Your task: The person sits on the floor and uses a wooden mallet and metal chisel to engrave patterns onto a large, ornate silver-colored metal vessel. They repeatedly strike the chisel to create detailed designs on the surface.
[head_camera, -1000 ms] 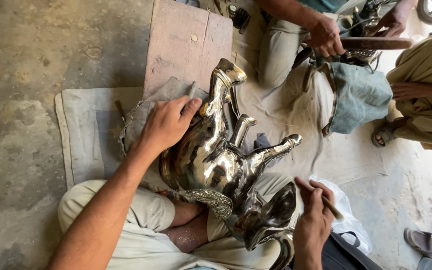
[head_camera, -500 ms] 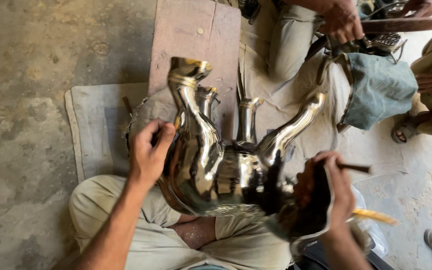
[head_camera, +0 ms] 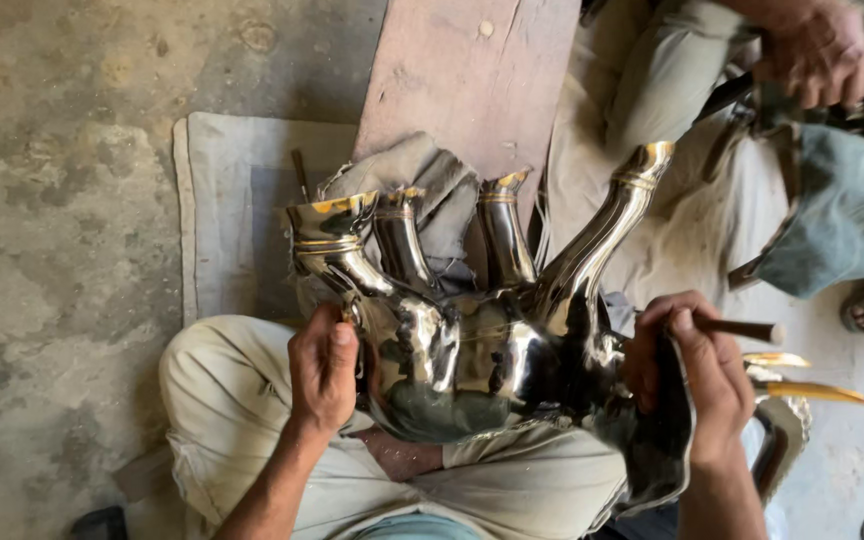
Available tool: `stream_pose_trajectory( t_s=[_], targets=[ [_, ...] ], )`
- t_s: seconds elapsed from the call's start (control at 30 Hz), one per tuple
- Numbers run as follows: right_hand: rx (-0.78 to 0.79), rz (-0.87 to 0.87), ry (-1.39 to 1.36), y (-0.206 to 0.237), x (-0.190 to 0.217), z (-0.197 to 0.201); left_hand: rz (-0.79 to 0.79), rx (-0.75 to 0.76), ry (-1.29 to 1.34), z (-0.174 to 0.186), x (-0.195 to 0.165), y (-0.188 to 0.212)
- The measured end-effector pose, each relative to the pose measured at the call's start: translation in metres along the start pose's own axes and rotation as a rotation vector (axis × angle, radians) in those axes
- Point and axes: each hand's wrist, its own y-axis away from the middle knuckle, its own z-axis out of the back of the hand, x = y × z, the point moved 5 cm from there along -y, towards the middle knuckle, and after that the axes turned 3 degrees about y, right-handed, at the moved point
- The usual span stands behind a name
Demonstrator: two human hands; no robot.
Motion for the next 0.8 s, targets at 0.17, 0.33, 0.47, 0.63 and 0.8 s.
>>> stream_pose_trajectory(
  t_s=[0.17,0.33,0.47,0.63,0.8],
  targets=[
    [-0.022,-0.033,-0.124,-0.013,-0.001,-0.005,-0.232,0.203,-0.142,0.001,-0.015,-0.023],
    [-0.158,0.024,0.118,0.021,-0.048,0.046,0.02,0.228,-0.25,-0.01,0.002,-0.024],
    [-0.356,0.255,0.48,0.072,-0.053,0.129,0.028,0.197,-0.232,-0.01,0.0,-0.023],
    [0.091,0.231,0.824,0.11,-0.007,0.062,0.025,0.143,-0.209,-0.013,-0.01,-0.029],
    [-0.197,0.158,0.061,0.084,-0.039,-0.086,-0.029,0.087,-0.295,-0.015,-0.019,-0.033]
  ],
)
